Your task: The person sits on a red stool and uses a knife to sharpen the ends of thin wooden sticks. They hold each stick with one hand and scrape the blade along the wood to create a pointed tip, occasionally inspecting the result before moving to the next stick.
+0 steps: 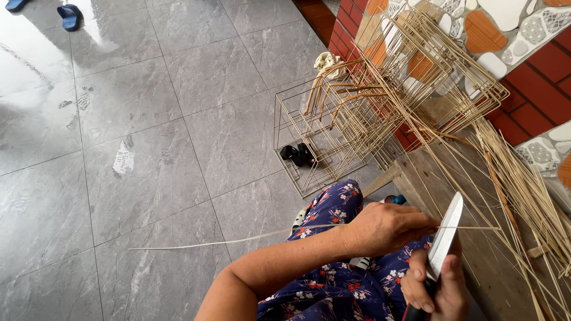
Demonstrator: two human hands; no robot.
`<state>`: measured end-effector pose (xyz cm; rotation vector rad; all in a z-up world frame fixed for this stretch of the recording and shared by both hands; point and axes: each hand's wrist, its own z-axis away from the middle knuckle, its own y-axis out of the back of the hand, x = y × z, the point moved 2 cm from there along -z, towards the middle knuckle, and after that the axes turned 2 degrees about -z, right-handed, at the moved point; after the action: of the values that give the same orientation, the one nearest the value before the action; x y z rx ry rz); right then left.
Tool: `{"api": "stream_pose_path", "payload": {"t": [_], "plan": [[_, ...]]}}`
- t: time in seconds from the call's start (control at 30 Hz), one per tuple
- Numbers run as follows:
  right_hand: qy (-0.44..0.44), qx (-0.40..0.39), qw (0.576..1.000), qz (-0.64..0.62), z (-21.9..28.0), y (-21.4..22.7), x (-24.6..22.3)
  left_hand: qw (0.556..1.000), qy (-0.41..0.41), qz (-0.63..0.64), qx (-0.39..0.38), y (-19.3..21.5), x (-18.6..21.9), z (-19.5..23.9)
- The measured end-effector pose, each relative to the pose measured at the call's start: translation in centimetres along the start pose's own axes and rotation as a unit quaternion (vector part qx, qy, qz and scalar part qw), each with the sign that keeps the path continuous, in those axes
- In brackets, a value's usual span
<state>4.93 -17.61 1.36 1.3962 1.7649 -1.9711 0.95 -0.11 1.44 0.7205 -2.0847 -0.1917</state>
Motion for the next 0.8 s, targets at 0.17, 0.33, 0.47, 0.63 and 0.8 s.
{"api": "stream_pose_path", "payload": {"t": [0.17, 0.33, 0.47, 0.63, 0.8], "plan": [[0.020, 0.032, 0.999, 0.030, 0.7, 0.3, -0.4, 1.000, 0.010, 0.019, -0.021, 0.4, 0.4, 0.8], [0.051, 0.054, 0.995, 0.065, 1.2, -0.8, -0.9, 0.999, 0.011, 0.008, -0.041, 0.8, 0.5, 2.0], [0.063, 0.103, 0.992, 0.047, 1.3, -1.4, 0.1, 0.998, 0.018, 0.047, -0.043, 0.4, 0.2, 1.7], [0.031, 0.135, 0.988, 0.071, 1.6, -2.0, 0.6, 0.994, 0.025, 0.066, -0.081, 0.0, 0.5, 0.4], [0.051, 0.171, 0.982, 0.066, 1.8, -2.0, -1.3, 0.984, 0.053, 0.110, -0.129, 0.7, 0.7, 0.2]]}}
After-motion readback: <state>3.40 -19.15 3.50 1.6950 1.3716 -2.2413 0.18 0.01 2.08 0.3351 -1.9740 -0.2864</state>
